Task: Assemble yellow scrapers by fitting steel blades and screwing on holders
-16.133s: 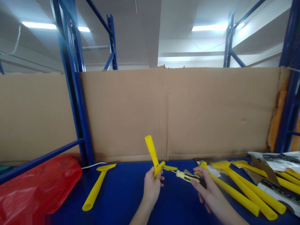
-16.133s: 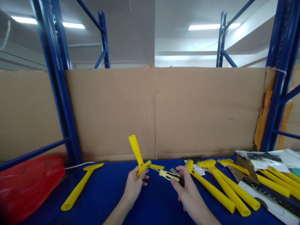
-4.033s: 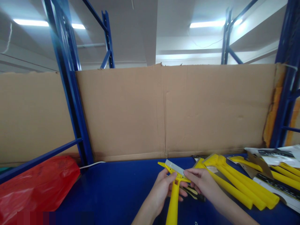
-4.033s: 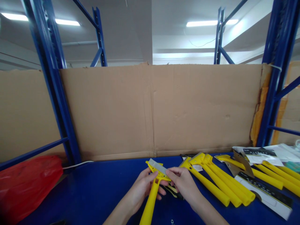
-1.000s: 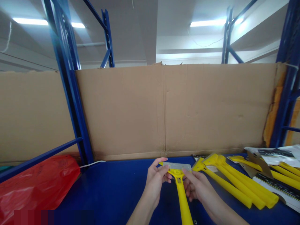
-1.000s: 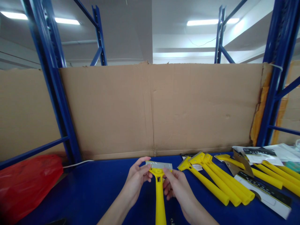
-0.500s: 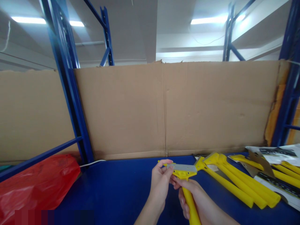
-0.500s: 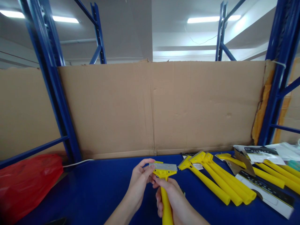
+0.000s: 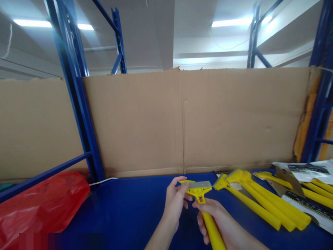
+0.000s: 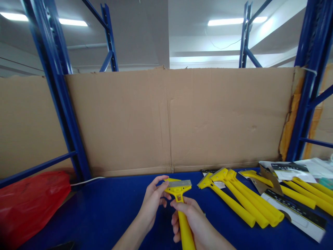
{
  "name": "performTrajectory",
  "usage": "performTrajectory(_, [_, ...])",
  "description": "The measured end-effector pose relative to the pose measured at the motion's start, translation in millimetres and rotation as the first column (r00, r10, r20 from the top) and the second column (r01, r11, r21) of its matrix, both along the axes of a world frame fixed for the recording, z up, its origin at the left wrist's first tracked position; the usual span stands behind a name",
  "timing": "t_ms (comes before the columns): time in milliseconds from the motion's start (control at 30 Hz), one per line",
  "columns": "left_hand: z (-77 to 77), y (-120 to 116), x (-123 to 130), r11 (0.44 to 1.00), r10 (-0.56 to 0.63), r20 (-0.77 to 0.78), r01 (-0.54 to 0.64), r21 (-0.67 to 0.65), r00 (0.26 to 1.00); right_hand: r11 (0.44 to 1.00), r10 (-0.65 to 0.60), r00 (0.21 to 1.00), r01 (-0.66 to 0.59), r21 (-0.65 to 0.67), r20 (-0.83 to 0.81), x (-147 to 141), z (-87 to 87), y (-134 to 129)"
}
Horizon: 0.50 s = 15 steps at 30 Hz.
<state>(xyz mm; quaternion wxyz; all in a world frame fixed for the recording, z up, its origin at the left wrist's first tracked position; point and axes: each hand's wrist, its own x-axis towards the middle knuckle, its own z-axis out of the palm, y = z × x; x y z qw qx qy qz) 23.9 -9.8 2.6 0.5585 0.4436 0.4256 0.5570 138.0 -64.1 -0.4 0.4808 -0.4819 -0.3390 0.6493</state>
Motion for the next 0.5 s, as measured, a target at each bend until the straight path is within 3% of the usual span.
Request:
performTrajectory(167, [-1.1, 8.6, -7.7, 0.998, 0.066, -0.029, -0.066, 0.006, 0.997, 1.000, -0.015, 1.000, 0.015, -0.001, -0.015, 2.2, 0.0, -1.4])
performTrajectory(267, [-7.0, 22.8, -19.2, 0.987, 0.160, -0.135, -0.155, 0.051, 0.978, 1.000, -0.027, 0.999, 0.027, 0.001, -0.026, 6.8, -0.5, 0.6])
performTrajectory(400, [-20.2, 46.9, -38.2, 0.946, 0.302, -0.370, -0.226, 0.234, 0.879, 0.999, -0.035, 0.998, 0.035, 0.005, -0.051, 14.4, 1.4, 5.5])
performTrajectory(500, [-29.4, 60.1, -45.8, 0.901, 0.360, -0.499, -0.155, 0.405, 0.788, 0.999, -0.044, 0.997, 0.046, 0.025, -0.065, 18.9, 3.4, 7.7])
